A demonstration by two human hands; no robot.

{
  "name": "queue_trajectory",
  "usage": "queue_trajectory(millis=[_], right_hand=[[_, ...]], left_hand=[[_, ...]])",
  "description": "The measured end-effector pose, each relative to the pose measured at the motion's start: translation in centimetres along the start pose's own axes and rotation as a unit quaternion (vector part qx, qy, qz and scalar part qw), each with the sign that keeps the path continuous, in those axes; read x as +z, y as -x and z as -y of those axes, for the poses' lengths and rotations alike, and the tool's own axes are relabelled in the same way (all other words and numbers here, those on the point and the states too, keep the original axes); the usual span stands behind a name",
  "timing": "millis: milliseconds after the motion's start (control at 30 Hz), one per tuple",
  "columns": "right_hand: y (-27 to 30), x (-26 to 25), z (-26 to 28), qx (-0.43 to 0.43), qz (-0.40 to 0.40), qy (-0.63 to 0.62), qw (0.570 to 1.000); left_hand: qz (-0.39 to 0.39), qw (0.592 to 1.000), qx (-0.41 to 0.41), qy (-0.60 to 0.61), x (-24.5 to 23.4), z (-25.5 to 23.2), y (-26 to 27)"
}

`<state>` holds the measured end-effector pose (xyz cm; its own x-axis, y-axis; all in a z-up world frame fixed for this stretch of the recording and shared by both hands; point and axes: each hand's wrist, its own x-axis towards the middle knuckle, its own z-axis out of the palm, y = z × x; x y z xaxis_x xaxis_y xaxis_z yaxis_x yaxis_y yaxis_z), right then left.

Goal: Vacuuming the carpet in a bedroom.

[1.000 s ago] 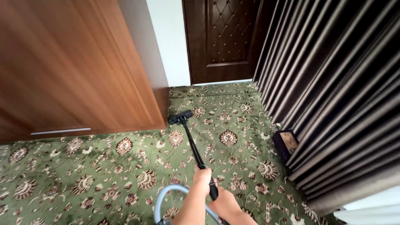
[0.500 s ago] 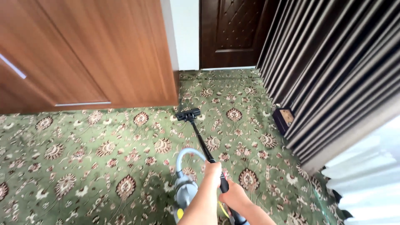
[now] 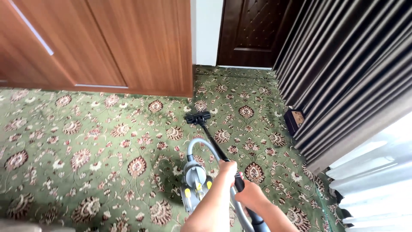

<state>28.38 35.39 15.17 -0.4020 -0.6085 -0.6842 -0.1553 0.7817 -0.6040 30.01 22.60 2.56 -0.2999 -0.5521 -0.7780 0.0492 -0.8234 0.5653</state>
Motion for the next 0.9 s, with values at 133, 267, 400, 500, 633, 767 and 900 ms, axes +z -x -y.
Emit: queue_trajectory(millis=[133,267,400,500,633,767,900], right_hand=[[2.3,-2.4,-2.4,0.008,-0.042,0.116,0.992],[4.2,-5.6,-8.1,0.023,-0.065,0.15,0.986],[6.9,-8.2,-14.0,0.032,-0.088,0.128,0.987],[9.5,-9.8,-16.0,0.031,-0.1,0.114,0.988],[13.9,-11.1,-18.1,0.022,-0.115,0.073,0.99],[16.8,-11.4,-20.7,0.01,-0.135,0.074,0.988],[19.2,-11.7,-22.0,0.009,-0.15,0.037,0.988]], left_hand=[[0.04,0.996,-0.047,0.057,2.5,4.4,0.1],[0.056,0.997,-0.039,0.03,5.8,8.6,5.0],[0.08,0.995,-0.055,0.01,8.3,12.8,9.1],[0.095,0.993,-0.066,-0.013,10.2,14.3,11.9],[0.112,0.992,-0.057,-0.017,11.9,17.7,14.0],[0.132,0.99,-0.042,-0.016,12.6,20.6,16.0],[0.136,0.99,-0.016,-0.015,13.1,20.8,19.8]])
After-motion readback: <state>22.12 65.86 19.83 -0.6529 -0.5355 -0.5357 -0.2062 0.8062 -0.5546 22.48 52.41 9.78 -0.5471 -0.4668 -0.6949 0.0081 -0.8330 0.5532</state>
